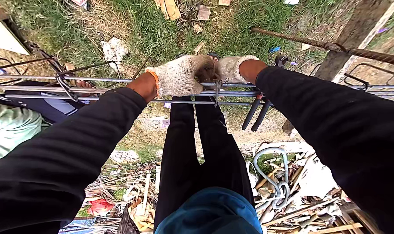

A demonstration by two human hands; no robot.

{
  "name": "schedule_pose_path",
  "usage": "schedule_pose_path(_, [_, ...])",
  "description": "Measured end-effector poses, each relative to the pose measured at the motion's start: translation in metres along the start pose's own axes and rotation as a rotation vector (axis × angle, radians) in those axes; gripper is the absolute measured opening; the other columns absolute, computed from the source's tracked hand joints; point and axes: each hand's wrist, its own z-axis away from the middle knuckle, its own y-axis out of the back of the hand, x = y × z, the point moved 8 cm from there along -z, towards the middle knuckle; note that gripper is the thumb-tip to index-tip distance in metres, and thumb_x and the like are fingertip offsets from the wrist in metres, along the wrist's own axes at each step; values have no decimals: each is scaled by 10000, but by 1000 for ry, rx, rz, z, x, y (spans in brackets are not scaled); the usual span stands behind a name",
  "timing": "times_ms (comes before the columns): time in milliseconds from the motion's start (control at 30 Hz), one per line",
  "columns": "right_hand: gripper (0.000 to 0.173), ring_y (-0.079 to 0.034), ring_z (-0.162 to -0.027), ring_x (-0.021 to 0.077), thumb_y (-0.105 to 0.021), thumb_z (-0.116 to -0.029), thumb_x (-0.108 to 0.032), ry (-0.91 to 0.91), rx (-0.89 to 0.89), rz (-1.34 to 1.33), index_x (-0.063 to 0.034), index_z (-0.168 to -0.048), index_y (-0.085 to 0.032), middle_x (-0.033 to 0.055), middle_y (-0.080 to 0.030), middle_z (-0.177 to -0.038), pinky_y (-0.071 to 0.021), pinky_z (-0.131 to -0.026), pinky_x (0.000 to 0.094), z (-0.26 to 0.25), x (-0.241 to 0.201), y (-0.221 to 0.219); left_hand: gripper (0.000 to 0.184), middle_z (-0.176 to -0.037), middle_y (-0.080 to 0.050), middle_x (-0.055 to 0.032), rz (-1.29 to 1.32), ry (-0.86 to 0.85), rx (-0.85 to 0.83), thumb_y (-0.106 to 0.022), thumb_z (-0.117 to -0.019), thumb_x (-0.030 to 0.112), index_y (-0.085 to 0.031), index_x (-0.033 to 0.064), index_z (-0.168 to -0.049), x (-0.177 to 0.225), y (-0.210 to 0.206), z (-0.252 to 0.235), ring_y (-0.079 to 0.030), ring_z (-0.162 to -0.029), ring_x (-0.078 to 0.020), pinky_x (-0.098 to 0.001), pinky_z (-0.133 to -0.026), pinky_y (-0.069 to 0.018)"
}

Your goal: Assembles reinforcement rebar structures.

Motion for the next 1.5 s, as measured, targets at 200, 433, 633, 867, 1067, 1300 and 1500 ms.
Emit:
schedule_pose_path(200, [368,-688,-1043,290,-633,-965,-475,71,165,-145,-182,-1167,-725,88,-728,-1075,-519,-913,584,34,2,36,210,-944,-700,45,-142,-37,81,-682,-902,218,-643,169,-1103,-3,5,13,-672,-855,-50,-324,-794,-578])
schedule_pose_path(433, [363,-691,-1099,198,-541,-1013,-405,-44,493,-345,-212,-1274,-703,28,-735,-1161,-532,-982,502,83,5,43,286,-907,-689,2,-233,-43,134,-615,-934,184,-635,176,-1219,3,6,31,-666,-785,-117,-388,-722,-568])
schedule_pose_path(633, [315,-681,-985,158,-561,-1003,-236,-174,1192,-456,-109,-1248,-713,82,-704,-1146,-571,-834,337,161,-18,47,655,-957,-660,16,-54,-24,168,-574,-915,89,-449,257,-1535,-5,13,34,-625,-748,-82,-303,-676,-562])
schedule_pose_path(867, [351,-626,-665,124,-562,-1043,-186,-137,880,-1273,-100,-1379,-616,43,-683,-916,-544,-565,313,175,-104,-25,610,-924,-670,25,-3,38,121,-590,-937,94,-482,273,-1510,-7,20,33,-621,-739,-64,-289,-692,-554])
schedule_pose_path(1067, [321,-592,-683,152,-477,-1073,-174,96,591,-2663,-152,-1393,-486,77,-603,-951,-545,-606,308,94,-147,-43,638,-1017,-711,21,57,15,129,-597,-952,113,-436,268,-1550,-9,14,35,-665,-779,-63,-262,-715,-584])
schedule_pose_path(1300, [191,-560,-619,83,-425,-1100,-217,109,652,-2826,-128,-1028,-579,-13,-549,-759,-518,-587,218,87,-136,-44,492,-1138,-721,44,87,-3,173,-579,-996,135,-513,190,-1481,-13,15,45,-688,-897,-33,-234,-809,-592])
schedule_pose_path(1500, [204,-542,-587,98,-445,-1069,-252,-26,596,-2795,-161,-905,-524,-20,-532,-703,-505,-564,260,88,-132,-52,393,-1088,-736,24,139,43,339,-540,-1007,200,-590,137,-1392,-31,21,59,-698,-895,-50,-264,-804,-597])
